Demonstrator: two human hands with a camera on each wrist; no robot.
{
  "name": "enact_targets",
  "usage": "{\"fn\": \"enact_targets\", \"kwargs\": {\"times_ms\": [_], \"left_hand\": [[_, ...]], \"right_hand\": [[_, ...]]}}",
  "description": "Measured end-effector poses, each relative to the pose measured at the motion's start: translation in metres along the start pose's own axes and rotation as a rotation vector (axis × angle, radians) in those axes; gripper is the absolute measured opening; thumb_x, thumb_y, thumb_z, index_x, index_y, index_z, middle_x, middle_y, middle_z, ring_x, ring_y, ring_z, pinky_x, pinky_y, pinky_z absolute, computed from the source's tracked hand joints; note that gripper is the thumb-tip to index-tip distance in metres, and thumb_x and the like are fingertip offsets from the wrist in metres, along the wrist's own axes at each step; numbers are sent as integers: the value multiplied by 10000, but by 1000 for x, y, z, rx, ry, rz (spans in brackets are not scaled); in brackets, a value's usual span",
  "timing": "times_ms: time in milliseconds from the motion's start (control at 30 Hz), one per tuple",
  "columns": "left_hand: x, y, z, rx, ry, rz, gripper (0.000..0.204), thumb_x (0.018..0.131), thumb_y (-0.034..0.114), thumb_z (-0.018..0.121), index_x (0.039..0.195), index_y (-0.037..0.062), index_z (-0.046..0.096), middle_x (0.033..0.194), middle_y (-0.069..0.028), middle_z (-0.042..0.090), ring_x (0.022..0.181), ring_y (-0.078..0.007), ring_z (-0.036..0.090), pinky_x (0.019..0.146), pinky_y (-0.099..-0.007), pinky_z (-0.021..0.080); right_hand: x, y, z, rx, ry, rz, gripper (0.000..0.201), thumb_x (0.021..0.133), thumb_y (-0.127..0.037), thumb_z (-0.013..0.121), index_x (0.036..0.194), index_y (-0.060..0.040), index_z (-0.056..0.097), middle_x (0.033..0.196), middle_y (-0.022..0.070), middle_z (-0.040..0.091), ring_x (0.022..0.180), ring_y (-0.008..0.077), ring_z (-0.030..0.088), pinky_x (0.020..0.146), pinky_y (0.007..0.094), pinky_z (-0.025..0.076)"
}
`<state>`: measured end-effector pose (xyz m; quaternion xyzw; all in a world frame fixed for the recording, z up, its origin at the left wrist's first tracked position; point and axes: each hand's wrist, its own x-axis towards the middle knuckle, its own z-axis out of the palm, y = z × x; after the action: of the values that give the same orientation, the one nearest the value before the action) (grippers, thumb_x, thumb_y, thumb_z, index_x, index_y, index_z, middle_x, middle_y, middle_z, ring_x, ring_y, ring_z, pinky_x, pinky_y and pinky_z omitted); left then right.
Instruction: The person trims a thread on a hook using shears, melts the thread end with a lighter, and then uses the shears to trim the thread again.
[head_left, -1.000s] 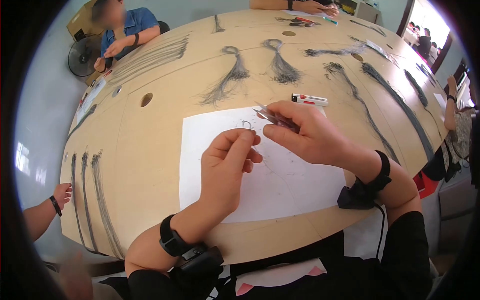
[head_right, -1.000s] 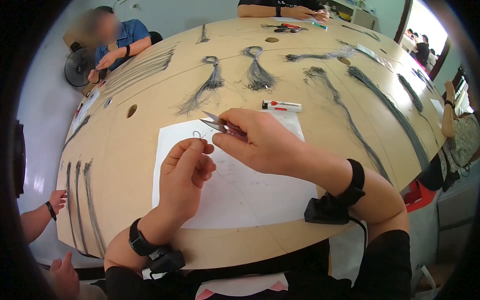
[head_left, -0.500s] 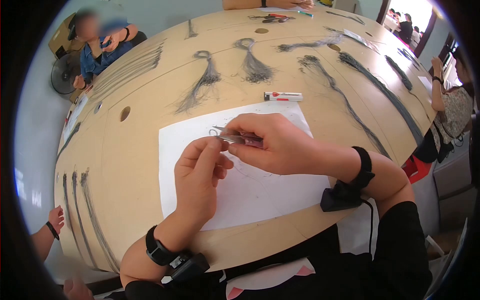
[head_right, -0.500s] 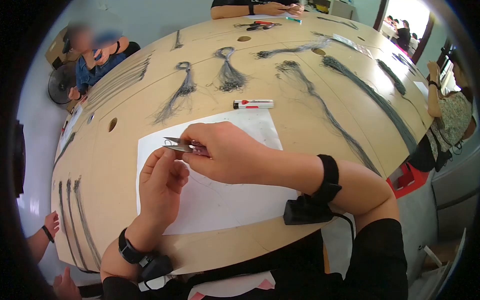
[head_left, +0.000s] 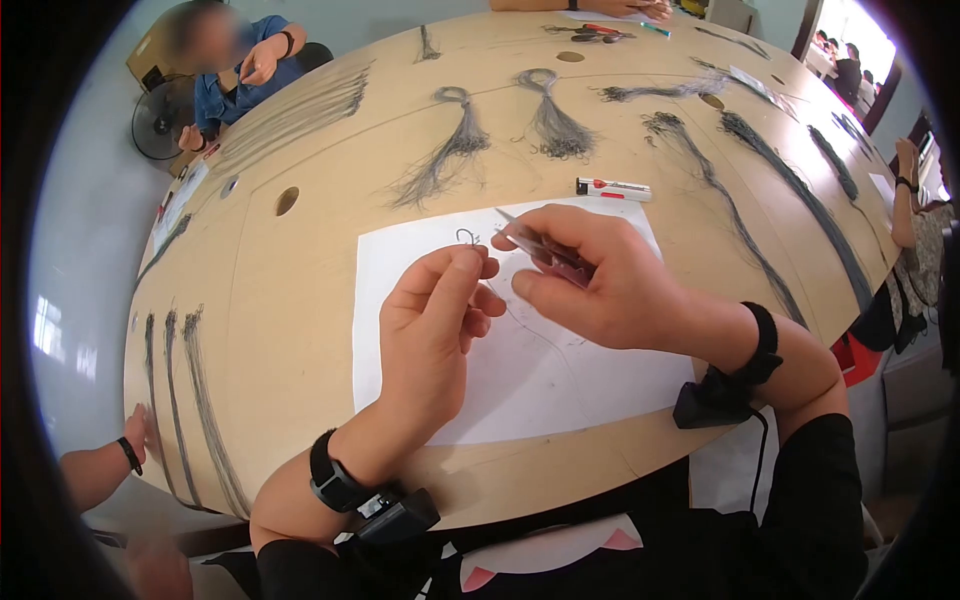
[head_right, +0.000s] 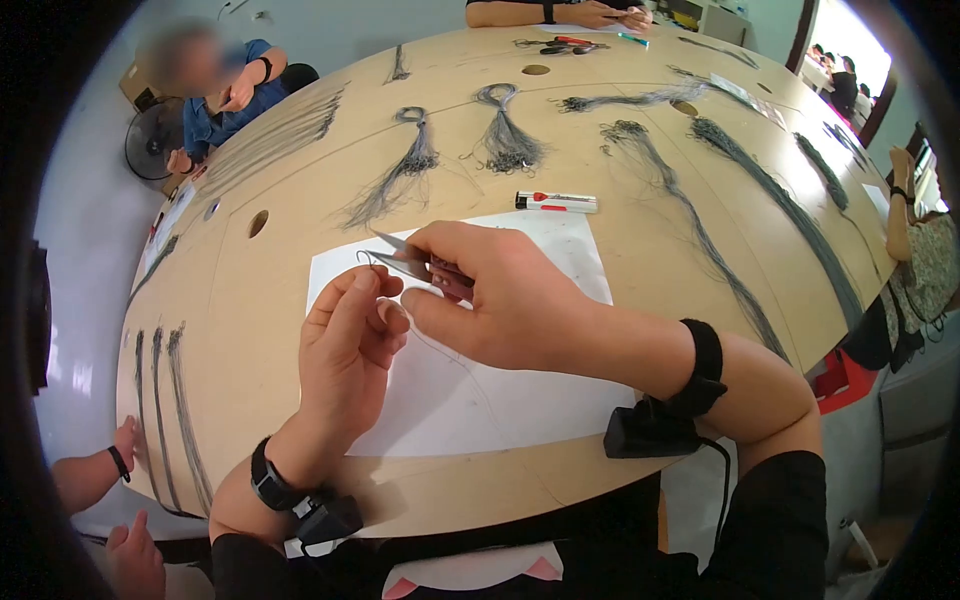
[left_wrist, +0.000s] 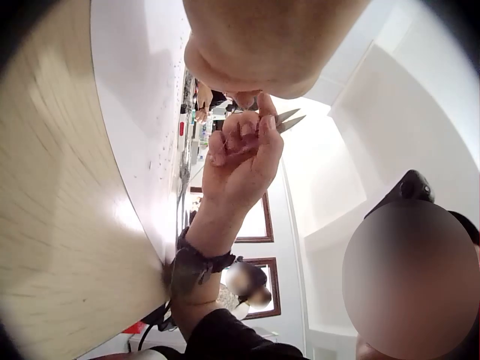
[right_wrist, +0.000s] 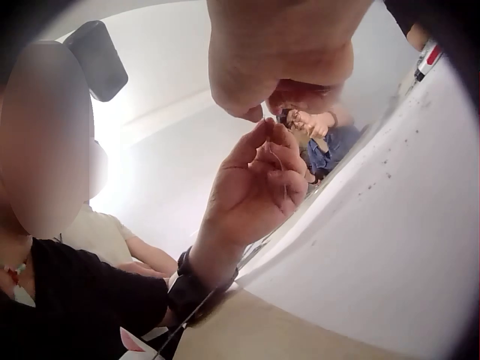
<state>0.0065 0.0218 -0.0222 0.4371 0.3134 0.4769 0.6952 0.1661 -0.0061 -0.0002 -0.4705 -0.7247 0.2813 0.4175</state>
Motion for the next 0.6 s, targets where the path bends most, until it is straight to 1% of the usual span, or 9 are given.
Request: {"fn": "enact_targets", "kwargs": {"times_ms": [67,133,200,267,333,467,533,567,600], "left_hand": [[-2,-3,0,25,-35,-19,157,801,186,522,862,43,550,800,-24,559,611,-69,497,505,-171,351],[-3,-4,1,36,-51,-32,156,802,184,521,860,41,550,801,-25,560,612,-69,498,506,-170,352],[-6,-6,2,55,-105,-31,148,802,167,521,860,33,548,800,-30,561,617,-71,500,512,-175,359],[-6,-2,2,67,-107,-47,131,811,158,500,859,42,536,781,-29,554,602,-76,490,517,-183,358],[-7,-3,1,80,-112,-54,114,820,148,479,858,50,524,761,-28,547,588,-81,480,522,-191,357],[-8,0,3,75,-103,-17,122,813,148,497,865,44,534,764,-30,552,602,-76,490,516,-188,360],[-7,3,3,42,-74,2,134,806,149,512,867,35,545,780,-33,562,615,-70,500,511,-181,363],[-7,4,1,28,-88,-11,137,810,154,505,868,36,543,772,-32,561,611,-67,497,510,-182,363],[-7,6,0,13,-102,-26,141,814,160,498,870,38,542,763,-30,560,606,-64,495,509,-182,364]], "right_hand": [[-2,4,3,58,29,-12,230,752,-87,538,956,16,515,655,-9,448,564,38,371,498,179,326],[-2,0,2,141,98,11,210,742,-136,558,847,38,503,599,59,469,534,101,422,489,226,367],[-3,-2,2,160,88,30,202,750,-135,554,842,37,502,600,61,475,536,98,424,489,225,369],[1,-4,3,180,78,56,195,758,-135,550,837,37,501,601,62,482,538,95,426,488,223,370],[1,-1,5,94,35,-5,142,773,-96,527,863,12,508,638,-12,468,558,40,390,501,176,341],[1,0,4,70,57,-30,126,775,-97,523,836,11,500,642,7,485,564,51,412,508,188,356],[3,2,3,56,84,2,228,748,-171,568,841,26,500,627,87,493,535,149,448,486,251,377],[3,0,1,56,84,-1,228,748,-171,568,841,26,500,627,87,493,535,149,448,486,251,377],[3,-2,-1,-26,72,-76,246,744,-193,572,845,19,502,648,95,500,551,169,466,491,263,386]]}}
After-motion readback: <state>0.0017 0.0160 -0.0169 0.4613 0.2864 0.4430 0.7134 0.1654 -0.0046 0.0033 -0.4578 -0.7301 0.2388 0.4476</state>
